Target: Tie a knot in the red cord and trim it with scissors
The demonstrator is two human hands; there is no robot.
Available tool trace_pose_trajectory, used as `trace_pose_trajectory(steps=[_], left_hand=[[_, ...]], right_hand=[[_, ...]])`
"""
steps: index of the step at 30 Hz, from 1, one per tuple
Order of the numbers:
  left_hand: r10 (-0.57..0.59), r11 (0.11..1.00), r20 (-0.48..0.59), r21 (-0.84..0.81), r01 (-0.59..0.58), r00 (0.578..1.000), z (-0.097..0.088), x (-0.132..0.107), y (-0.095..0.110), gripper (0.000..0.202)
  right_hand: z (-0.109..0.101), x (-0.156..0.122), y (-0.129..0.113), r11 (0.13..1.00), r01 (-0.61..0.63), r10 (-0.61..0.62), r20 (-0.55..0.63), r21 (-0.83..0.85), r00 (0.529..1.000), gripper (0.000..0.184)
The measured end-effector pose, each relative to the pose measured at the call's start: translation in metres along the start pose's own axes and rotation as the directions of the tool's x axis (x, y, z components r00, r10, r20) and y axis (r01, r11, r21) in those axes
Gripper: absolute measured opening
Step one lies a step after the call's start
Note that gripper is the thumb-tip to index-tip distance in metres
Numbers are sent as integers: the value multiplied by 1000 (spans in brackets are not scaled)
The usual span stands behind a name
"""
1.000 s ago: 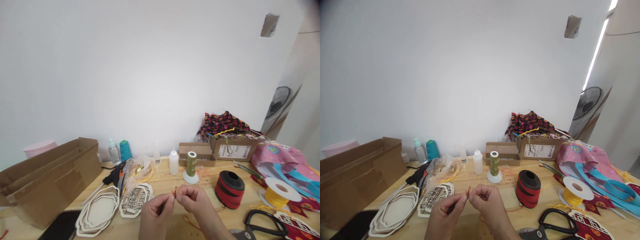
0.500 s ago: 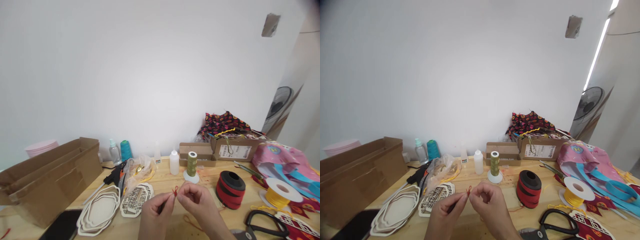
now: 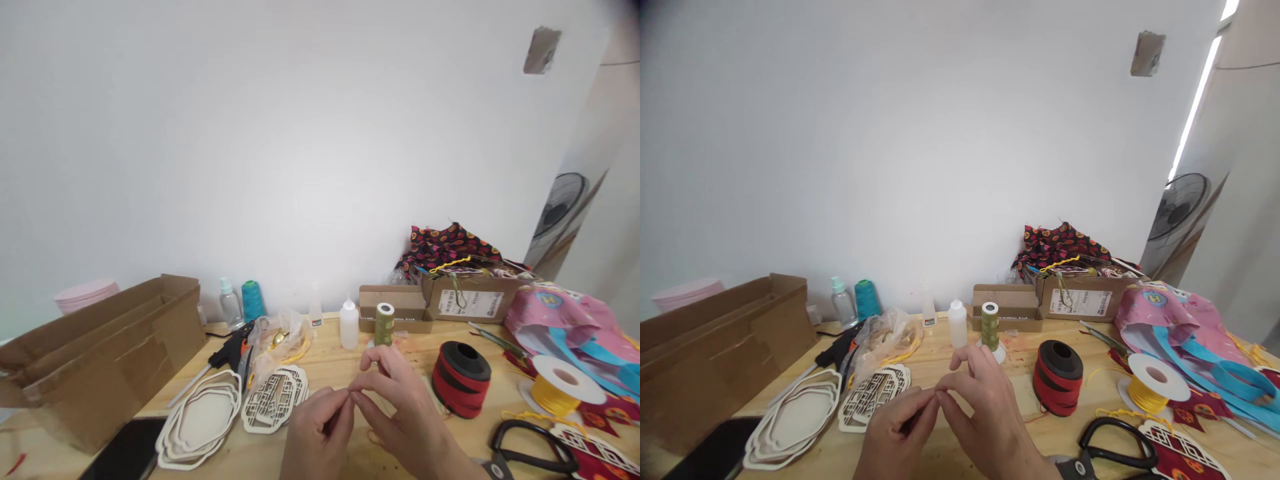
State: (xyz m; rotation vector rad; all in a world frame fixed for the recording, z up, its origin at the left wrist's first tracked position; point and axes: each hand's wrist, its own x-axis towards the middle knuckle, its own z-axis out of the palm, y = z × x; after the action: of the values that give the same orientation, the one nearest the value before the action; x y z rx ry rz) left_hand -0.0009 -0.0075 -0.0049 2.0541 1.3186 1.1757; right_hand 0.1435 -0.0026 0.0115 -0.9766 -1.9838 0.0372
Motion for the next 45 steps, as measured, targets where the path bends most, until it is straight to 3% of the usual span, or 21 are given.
trace_pose_trajectory(steps=[3,7,10,13,15,18,25,35,37,39,42,45], left_hand=[[-170,953,44,-248,176,984,0,2,2,26],[-382,745,186,-518,421,905,1,6,0,31],[-430,585,247,-657,476,869,4,5,-3,36],[-424,489,261,-740,461,868,7,3,-5,37],[-409,497,253,-744,446,877,6,3,-5,36],[-403,579,221,-690,434,888,4,3,-2,35],[-345,809,142,-458,370,928,-1,5,3,34],[-286,864,112,-399,307,952,-1,4,-1,29],[-277,871,110,-390,298,955,-1,4,-1,28],[-289,870,105,-385,307,952,-1,4,0,29],[-355,838,124,-397,374,927,-1,4,0,32],[-387,814,144,-410,411,911,-1,4,-1,31]], right_hand=[[-1,-1,1,998,64,-65,-45,-25,997,15],[2,-3,1,997,73,-73,-87,6,994,14],[7,-4,1,991,7,5,-84,135,996,15],[11,-6,1,971,-31,55,-96,236,994,14],[11,-6,1,964,-23,51,-100,266,994,13],[9,-6,0,974,17,12,-127,224,992,14],[6,-4,-2,983,107,-132,-167,-153,977,12],[-1,-3,-5,864,254,-277,10,-435,961,12],[0,-2,-6,853,268,-286,28,-448,958,12],[2,-1,-5,878,227,-268,-38,-422,963,14],[6,0,-2,955,132,-179,-162,-266,971,15],[7,0,1,993,77,-93,-185,-92,978,13]])
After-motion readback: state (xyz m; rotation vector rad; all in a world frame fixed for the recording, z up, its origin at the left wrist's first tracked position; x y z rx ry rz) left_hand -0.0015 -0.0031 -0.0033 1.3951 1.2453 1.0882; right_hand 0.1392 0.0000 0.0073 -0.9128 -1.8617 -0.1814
